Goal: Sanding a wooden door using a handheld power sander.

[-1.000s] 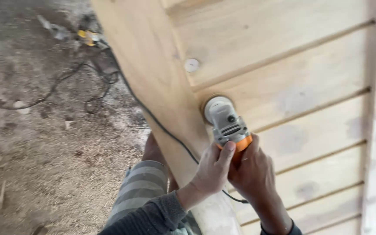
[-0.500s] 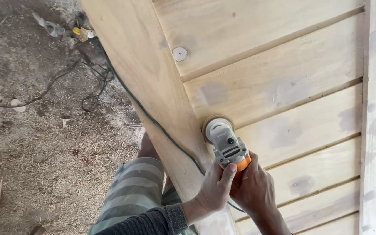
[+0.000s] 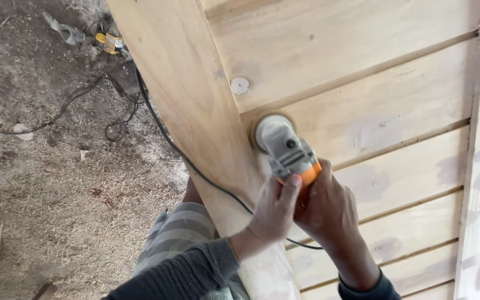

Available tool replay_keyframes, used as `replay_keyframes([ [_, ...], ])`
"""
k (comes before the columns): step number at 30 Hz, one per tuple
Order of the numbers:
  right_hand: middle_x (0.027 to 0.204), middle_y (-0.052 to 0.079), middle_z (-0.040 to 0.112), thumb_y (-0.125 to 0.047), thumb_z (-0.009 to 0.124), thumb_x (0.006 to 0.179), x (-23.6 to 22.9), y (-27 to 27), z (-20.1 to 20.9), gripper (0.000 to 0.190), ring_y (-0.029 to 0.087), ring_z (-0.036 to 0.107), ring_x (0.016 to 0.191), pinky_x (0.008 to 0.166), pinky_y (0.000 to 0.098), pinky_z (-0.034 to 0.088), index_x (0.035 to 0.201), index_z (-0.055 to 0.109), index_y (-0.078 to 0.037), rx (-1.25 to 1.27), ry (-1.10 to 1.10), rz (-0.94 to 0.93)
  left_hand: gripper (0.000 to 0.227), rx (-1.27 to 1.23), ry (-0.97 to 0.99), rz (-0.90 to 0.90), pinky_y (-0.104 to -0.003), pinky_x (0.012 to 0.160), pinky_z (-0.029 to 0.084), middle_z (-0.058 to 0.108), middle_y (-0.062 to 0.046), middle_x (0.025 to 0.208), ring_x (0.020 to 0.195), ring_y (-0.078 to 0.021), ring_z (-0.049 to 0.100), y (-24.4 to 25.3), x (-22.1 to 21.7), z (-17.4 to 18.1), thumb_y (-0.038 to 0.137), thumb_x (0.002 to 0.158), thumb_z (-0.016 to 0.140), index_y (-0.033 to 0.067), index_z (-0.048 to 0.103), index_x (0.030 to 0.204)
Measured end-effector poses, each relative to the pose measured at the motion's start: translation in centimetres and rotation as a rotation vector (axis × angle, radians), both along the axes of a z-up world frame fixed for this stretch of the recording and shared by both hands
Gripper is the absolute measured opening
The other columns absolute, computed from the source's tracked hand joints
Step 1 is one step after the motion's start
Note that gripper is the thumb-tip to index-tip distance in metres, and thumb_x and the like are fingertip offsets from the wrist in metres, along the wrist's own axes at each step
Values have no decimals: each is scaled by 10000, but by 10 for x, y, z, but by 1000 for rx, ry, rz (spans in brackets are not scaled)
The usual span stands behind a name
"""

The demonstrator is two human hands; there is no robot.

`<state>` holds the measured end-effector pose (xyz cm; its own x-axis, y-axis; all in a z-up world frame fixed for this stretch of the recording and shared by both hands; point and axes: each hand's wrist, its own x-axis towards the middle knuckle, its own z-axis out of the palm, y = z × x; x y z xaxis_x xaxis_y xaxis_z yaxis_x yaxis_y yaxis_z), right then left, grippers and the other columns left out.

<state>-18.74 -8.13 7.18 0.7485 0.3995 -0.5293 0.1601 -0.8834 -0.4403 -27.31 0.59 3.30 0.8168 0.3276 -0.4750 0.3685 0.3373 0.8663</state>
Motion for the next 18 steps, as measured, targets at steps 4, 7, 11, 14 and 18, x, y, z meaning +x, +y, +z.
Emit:
replay_keyframes([
  [4, 687, 257, 665, -372, 741, 793, 12, -28, -11, 640, 471, 686, 577, 464, 548, 541, 1157, 412, 39, 3, -14, 5, 516, -52, -37, -23, -428, 945, 535, 710, -170, 1160, 1091, -303, 691, -13, 22, 1, 472, 1086, 474, 10, 601, 1275],
  [7, 686, 253, 664, -358, 764, 787, 16, -27, -8, 604, 499, 663, 634, 499, 565, 517, 1122, 433, 20, -1, -99, -17, 512, -150, -27, -43, -405, 945, 533, 706, -166, 1159, 1083, -281, 685, -15, 28, 3, 475, 1071, 490, 15, 581, 1276],
  [11, 689, 239, 659, -344, 743, 838, 2, -35, -16, 581, 478, 666, 618, 507, 547, 524, 1169, 434, 20, -13, -62, 19, 515, -138, 53, -63, -399, 937, 537, 722, -179, 1150, 1073, -282, 700, -25, 5, 3, 480, 1079, 481, 18, 610, 1268],
  [14, 666, 237, 661, -349, 775, 747, -3, -40, -10, 637, 475, 671, 588, 486, 545, 531, 1150, 443, 15, -10, -35, 41, 508, -124, 44, -37, -403, 955, 533, 707, -179, 1185, 1102, -290, 690, -33, -2, 3, 465, 1078, 484, 20, 575, 1305],
  [18, 666, 231, 662, -366, 791, 771, 7, -37, -7, 619, 471, 672, 606, 498, 547, 523, 1130, 449, 4, -70, -64, -5, 482, -172, 40, -40, -413, 931, 537, 696, -174, 1165, 1079, -292, 683, -30, 10, -1, 430, 1064, 508, 15, 545, 1307],
])
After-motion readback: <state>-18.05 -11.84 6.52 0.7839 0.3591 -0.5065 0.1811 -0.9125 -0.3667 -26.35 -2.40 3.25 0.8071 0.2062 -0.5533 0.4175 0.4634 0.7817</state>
